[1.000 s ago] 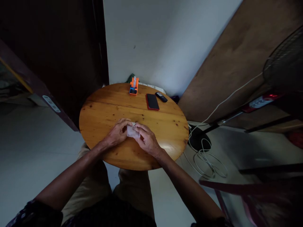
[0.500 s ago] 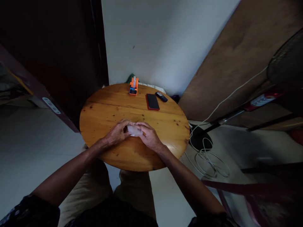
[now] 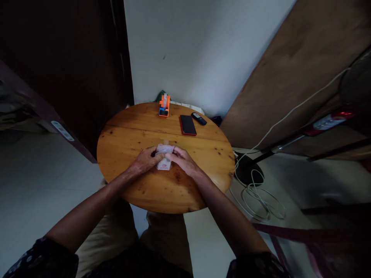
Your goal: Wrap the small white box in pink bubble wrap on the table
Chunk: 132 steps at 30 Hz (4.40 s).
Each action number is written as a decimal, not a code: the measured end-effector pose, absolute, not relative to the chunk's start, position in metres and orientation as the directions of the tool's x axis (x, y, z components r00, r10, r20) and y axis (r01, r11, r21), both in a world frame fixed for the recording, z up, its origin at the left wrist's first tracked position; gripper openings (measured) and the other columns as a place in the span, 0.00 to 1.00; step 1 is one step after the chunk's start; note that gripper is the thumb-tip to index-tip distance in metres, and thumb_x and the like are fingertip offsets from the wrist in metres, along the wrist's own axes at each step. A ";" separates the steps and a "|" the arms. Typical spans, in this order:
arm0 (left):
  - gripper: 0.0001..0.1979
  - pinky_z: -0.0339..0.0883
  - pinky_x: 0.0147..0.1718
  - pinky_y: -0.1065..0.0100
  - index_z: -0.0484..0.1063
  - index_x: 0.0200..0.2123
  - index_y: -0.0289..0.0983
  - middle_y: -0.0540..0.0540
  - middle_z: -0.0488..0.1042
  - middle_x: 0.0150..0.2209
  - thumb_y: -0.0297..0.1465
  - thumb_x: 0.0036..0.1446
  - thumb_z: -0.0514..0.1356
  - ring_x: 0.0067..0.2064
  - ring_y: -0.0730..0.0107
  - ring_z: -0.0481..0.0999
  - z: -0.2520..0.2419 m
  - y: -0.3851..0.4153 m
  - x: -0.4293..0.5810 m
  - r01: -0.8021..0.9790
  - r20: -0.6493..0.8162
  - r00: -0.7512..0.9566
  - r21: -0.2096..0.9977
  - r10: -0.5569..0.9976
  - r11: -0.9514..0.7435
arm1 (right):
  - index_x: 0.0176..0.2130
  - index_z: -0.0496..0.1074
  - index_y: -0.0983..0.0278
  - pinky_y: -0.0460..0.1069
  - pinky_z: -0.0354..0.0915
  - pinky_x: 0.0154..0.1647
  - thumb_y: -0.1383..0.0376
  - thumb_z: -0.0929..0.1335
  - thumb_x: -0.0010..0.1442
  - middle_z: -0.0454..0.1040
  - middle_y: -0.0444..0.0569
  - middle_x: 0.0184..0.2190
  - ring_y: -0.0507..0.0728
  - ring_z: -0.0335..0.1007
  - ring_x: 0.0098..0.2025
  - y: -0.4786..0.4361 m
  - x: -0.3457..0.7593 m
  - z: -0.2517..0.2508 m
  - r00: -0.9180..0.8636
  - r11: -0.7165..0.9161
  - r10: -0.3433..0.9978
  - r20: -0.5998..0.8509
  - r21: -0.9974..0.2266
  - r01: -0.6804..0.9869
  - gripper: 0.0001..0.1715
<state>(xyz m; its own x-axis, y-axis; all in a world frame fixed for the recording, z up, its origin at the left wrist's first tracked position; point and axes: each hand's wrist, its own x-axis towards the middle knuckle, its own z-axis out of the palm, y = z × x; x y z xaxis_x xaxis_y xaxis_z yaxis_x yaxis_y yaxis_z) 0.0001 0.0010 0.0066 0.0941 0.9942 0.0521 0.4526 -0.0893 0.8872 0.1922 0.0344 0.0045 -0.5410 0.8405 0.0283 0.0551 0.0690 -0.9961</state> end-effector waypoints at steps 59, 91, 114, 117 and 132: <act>0.15 0.71 0.53 0.58 0.75 0.45 0.39 0.41 0.71 0.52 0.33 0.52 0.66 0.53 0.60 0.74 -0.005 -0.028 -0.005 0.376 0.310 0.125 0.864 0.942 -0.335 | 0.38 0.75 0.61 0.49 0.65 0.38 0.55 0.71 0.58 0.75 0.44 0.33 0.54 0.71 0.34 0.019 0.210 0.015 -0.447 0.198 0.886 0.121 -0.972 0.130 0.13; 0.17 0.62 0.63 0.53 0.76 0.49 0.40 0.40 0.66 0.62 0.33 0.55 0.65 0.65 0.53 0.65 0.009 -0.022 -0.012 0.331 0.229 0.312 0.884 0.922 -0.332 | 0.40 0.81 0.60 0.54 0.63 0.53 0.50 0.66 0.64 0.74 0.50 0.43 0.59 0.70 0.47 0.027 0.198 -0.006 -0.479 0.416 0.833 0.278 -0.885 0.209 0.20; 0.16 0.55 0.66 0.49 0.75 0.48 0.40 0.40 0.68 0.59 0.34 0.56 0.65 0.63 0.54 0.66 0.008 -0.021 -0.014 0.348 0.209 0.290 0.886 0.934 -0.307 | 0.34 0.76 0.63 0.49 0.66 0.40 0.58 0.73 0.52 0.77 0.43 0.31 0.54 0.70 0.34 0.039 0.182 0.012 -0.386 0.105 0.920 0.070 -0.992 0.071 0.12; 0.15 0.56 0.65 0.50 0.76 0.47 0.40 0.40 0.68 0.59 0.34 0.56 0.65 0.63 0.54 0.66 0.009 -0.021 -0.014 0.338 0.231 0.295 0.883 0.927 -0.327 | 0.34 0.76 0.62 0.48 0.65 0.39 0.58 0.72 0.54 0.76 0.42 0.31 0.54 0.70 0.34 0.029 0.184 0.014 -0.409 0.155 0.906 0.108 -0.984 0.084 0.10; 0.42 0.65 0.59 0.52 0.54 0.67 0.41 0.39 0.72 0.56 0.35 0.52 0.68 0.55 0.59 0.75 -0.002 -0.021 -0.012 0.041 0.094 0.272 0.993 0.958 -0.109 | 0.54 0.74 0.59 0.56 0.68 0.53 0.61 0.73 0.56 0.77 0.51 0.51 0.60 0.74 0.51 0.016 0.209 0.021 -0.568 0.450 0.784 0.251 -0.860 0.241 0.25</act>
